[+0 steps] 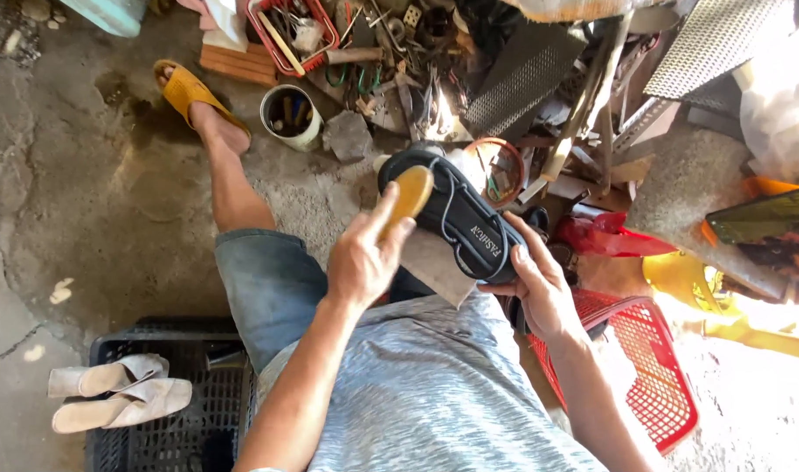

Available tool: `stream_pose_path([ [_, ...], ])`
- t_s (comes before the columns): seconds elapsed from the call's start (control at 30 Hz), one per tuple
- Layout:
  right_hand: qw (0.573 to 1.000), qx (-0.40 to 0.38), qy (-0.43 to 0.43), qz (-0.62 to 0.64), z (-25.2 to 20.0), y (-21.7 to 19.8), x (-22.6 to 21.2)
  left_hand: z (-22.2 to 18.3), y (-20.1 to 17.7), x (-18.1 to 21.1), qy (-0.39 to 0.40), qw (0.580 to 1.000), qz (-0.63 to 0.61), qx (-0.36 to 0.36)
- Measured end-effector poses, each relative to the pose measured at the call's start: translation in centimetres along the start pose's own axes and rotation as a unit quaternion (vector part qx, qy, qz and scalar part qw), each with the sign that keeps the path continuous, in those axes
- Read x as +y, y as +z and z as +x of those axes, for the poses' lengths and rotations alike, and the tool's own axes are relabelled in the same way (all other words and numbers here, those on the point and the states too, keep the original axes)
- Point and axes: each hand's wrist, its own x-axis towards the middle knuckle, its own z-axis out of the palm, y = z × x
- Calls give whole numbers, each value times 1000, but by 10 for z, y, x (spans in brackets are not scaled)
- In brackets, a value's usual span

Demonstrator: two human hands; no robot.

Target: Polishing and repairing leather shoes using a brush, hammer, and cloth in a workshop.

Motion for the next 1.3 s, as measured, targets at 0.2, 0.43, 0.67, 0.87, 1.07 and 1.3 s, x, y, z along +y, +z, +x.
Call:
stream_pose_path([
  [0.2,1000,1,-5,24,2,-4,2,-4,-26,32,48,998,21,-25],
  [0.43,999,-2,10,38,8,-4,16,-8,-1,60,50,996,-78,-5],
  [0.67,998,45,45,30,1,2,1,-15,3,55,90,991,-80,-64],
  [0.87,996,61,71,-2,13,-4,11,-45,16,55,49,992,-72,-88],
  [1.07,995,52,37,-79,-5,9,6,-29,-35,31,-229,929,-290,9],
  [1.3,881,-25,-212,-422,-33,86,26,-45,-73,44,-283,860,-422,51],
])
